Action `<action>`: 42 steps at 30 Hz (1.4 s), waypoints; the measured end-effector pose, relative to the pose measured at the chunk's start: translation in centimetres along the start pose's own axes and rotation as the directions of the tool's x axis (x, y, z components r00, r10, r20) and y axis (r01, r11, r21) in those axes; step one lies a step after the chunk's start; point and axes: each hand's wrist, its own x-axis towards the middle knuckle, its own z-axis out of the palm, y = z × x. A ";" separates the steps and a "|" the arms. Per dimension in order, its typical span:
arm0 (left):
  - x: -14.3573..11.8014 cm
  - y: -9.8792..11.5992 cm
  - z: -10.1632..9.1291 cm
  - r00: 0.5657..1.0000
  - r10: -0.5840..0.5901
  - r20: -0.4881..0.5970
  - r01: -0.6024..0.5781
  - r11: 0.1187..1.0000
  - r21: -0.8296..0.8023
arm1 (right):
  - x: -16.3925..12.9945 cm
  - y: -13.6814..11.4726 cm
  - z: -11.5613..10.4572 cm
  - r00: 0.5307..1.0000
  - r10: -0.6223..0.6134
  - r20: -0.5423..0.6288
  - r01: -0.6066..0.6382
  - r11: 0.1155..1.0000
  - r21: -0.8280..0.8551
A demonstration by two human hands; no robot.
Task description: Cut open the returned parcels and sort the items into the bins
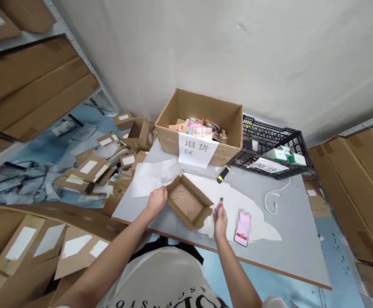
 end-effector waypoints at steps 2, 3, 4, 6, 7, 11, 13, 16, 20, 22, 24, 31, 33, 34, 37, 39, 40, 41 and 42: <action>0.1 -1.5 -0.5 0.997 -0.068 -0.042 0.067 0.997 -0.035 | -1.9 3.7 1.7 0.983 0.175 0.055 -0.179 0.982 0.066; 0.1 -2.4 -0.8 0.992 -0.108 -0.063 0.104 0.993 -0.059 | -2.6 4.7 3.0 0.965 0.227 0.129 -0.240 0.966 0.093; 0.2 -3.5 -1.1 0.985 -0.152 -0.083 0.145 0.986 -0.086 | -3.0 5.3 4.7 0.943 0.254 0.216 -0.281 0.954 0.105; 0.2 -6.1 -1.7 0.962 -0.245 -0.124 0.228 0.964 -0.138 | -3.4 5.5 8.4 0.892 0.255 0.372 -0.311 0.945 0.099; 0.2 -7.5 -2.0 0.946 -0.290 -0.146 0.266 0.950 -0.163 | -3.4 5.3 10.4 0.869 0.243 0.431 -0.306 0.949 0.082; 0.4 -14.0 -3.2 0.864 -0.457 -0.209 0.377 0.865 -0.332 | -2.4 4.0 18.3 0.814 0.188 0.550 -0.222 0.975 -0.004; 0.5 -17.2 -3.8 0.840 -0.501 -0.209 0.370 0.810 -0.455 | -1.8 3.5 22.0 0.803 0.153 0.575 -0.174 0.985 -0.019; 0.7 -21.1 -4.3 0.824 -0.527 -0.205 0.343 0.754 -0.559 | -1.0 2.9 27.3 0.794 0.102 0.599 -0.085 0.995 -0.057; -0.6 -23.7 -3.3 0.794 -0.560 -0.236 0.215 0.621 -0.754 | -0.2 2.0 33.9 0.765 0.069 0.641 -0.026 0.997 -0.076; -2.5 -24.2 -1.8 0.778 -0.582 -0.238 0.153 0.542 -0.826 | 0.1 1.9 36.8 0.729 0.051 0.682 -0.001 0.997 -0.074; -5.4 -24.5 0.3 0.767 -0.595 -0.238 0.114 0.492 -0.863 | 0.5 2.0 39.5 0.679 0.030 0.733 0.039 0.996 -0.077; -21.3 -25.9 8.2 0.534 -0.838 -0.115 0.342 0.338 -0.877 | -1.9 4.6 46.2 0.727 0.089 0.681 0.073 0.976 -0.204; -25.7 -26.7 9.8 0.420 -0.907 0.023 0.470 0.196 -0.861 | -5.3 6.2 46.3 0.670 0.030 0.742 0.206 0.953 -0.224; -27.6 -27.2 10.4 0.370 -0.926 0.072 0.506 0.136 -0.851 | -7.4 7.1 45.9 0.588 -0.002 0.809 0.296 0.931 -0.212; -32.3 -29.0 12.1 0.238 -0.959 0.155 0.553 0.003 -0.833 | -14.5 10.2 44.0 0.167 0.044 0.985 0.536 0.834 -0.128; -34.7 -30.4 13.1 0.145 -0.969 0.202 0.563 -0.087 -0.822 | -19.0 12.6 42.8 -0.057 0.205 0.977 0.615 0.778 -0.127; -35.9 -31.1 13.7 0.099 -0.970 0.224 0.560 -0.132 -0.818 | -21.0 13.8 42.4 -0.115 0.280 0.953 0.647 0.749 -0.142; -37.1 -31.9 14.2 0.055 -0.968 0.244 0.551 -0.174 -0.816 | -22.9 15.0 42.1 -0.140 0.347 0.928 0.678 0.716 -0.165; -38.3 -32.6 14.7 0.017 -0.966 0.257 0.539 -0.208 -0.816 | -24.7 16.2 41.9 -0.142 0.399 0.906 0.704 0.684 -0.191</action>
